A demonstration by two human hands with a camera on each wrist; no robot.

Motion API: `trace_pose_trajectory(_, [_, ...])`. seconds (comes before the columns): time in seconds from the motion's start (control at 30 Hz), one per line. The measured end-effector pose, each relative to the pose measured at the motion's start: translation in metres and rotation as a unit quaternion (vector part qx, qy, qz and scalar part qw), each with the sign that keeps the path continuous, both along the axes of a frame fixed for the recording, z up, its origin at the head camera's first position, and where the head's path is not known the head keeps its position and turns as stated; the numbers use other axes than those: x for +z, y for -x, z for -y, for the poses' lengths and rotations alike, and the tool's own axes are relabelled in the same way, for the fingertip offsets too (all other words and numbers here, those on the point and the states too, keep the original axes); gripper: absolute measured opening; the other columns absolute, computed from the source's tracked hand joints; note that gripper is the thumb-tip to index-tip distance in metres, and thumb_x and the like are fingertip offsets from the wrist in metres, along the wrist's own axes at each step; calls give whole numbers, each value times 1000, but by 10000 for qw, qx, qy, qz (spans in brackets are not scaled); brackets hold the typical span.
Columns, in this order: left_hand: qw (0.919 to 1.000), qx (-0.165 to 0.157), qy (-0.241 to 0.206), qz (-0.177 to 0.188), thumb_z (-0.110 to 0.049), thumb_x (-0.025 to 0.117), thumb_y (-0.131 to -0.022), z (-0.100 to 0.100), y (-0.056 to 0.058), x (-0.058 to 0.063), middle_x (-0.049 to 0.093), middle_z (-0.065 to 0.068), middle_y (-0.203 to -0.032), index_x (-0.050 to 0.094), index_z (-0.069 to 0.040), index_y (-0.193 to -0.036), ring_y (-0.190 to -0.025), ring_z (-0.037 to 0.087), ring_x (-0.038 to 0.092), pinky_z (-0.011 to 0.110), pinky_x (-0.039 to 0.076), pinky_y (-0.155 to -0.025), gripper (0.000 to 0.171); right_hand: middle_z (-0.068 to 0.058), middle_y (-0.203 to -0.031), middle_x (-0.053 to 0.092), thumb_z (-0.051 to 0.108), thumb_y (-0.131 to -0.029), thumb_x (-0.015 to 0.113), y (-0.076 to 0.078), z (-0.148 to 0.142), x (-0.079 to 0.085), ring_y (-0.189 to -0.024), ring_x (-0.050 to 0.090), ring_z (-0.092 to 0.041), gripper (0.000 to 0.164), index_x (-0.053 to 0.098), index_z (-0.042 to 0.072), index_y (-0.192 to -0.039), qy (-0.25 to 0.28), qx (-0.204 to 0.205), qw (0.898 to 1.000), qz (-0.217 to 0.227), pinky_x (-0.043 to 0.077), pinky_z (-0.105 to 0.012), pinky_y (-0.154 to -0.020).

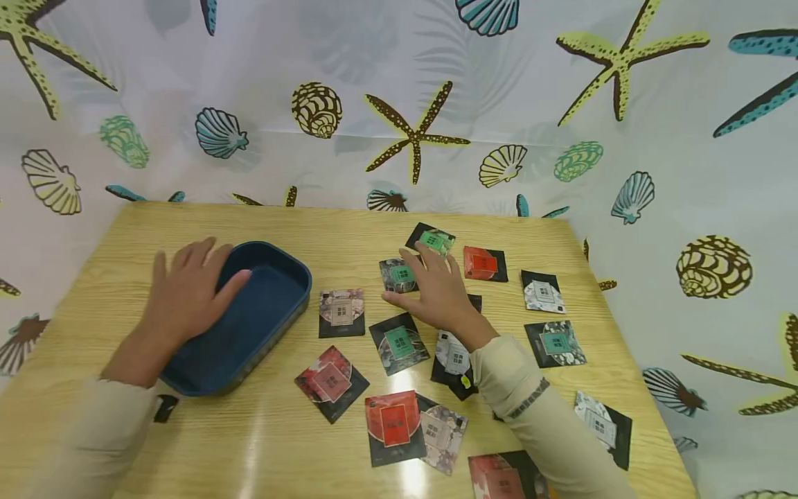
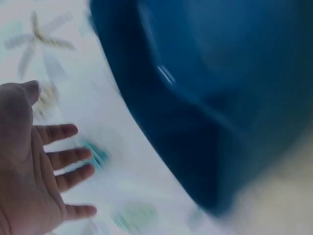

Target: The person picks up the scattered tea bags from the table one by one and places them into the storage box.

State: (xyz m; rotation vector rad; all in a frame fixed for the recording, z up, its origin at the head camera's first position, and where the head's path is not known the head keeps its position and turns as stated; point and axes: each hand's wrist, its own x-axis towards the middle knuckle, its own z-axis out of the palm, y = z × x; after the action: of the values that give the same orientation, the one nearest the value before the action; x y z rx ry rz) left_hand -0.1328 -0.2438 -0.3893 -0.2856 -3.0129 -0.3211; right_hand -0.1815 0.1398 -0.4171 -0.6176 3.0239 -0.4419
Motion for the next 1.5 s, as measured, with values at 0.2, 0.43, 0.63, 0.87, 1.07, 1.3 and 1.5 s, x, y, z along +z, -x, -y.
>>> trace_pose_trajectory(0.2, [9984,-263,428,-248,-36,53,-102,86,-32,-30,47,28,-140,50,-2,-138,-119,51,50,68,38,-90,50,-14,-150,49,57,-94,56,4,27,-7,-139,48,-33,70,44,15,-149,-244,343,9991,-70,34,-60,-112])
trace_pose_trajectory(0.43, [9969,-417,416,-523,-34,52,-102,120,-55,-57,55,23,-130,51,-3,-135,-112,45,54,63,38,-86,46,-12,-134,62,52,-97,54,2,56,-18,-110,67,-28,59,53,13,-141,-370,467,9980,193,56,-45,-84])
trace_pose_trajectory(0.63, [9868,-780,633,-1269,-32,48,-103,129,-54,-70,60,15,-108,58,-6,-111,-94,36,56,52,36,-77,29,-7,-115,68,50,-98,54,1,66,-25,-78,65,-18,51,59,14,-134,-486,393,9977,257,49,-31,-57])
trace_pose_trajectory(0.87, [9710,-1108,782,-1968,-30,32,-106,134,-51,-81,51,8,-84,53,-9,-88,-71,24,43,43,30,-67,35,-2,-84,68,48,-98,56,2,74,-31,-55,50,-13,42,66,13,-119,-569,-5,9969,541,33,-26,-46])
trace_pose_trajectory(1.07, [9790,-715,623,-1807,-18,38,-99,122,-57,-84,52,8,-82,51,-8,-86,-71,27,45,44,29,-67,21,5,-54,36,50,-95,58,3,74,-34,-44,32,-10,45,53,15,-69,-388,-338,9953,825,23,-25,-42])
trace_pose_trajectory(1.3, [9723,-431,435,-2256,-23,36,-92,89,-67,-89,55,8,-67,49,-8,-75,-59,27,44,39,28,-59,27,6,-42,28,61,-89,61,7,71,-35,-37,30,-11,63,39,20,-47,-631,-994,9867,1117,21,-26,-38])
trace_pose_trajectory(1.5, [9655,-314,454,-2545,-37,29,-100,90,-70,-84,39,-2,-56,42,-14,-65,-52,18,31,35,21,-58,44,7,-44,31,65,-84,66,5,86,-38,-38,34,-10,60,42,20,-52,-680,-821,9863,1255,24,-26,-38])
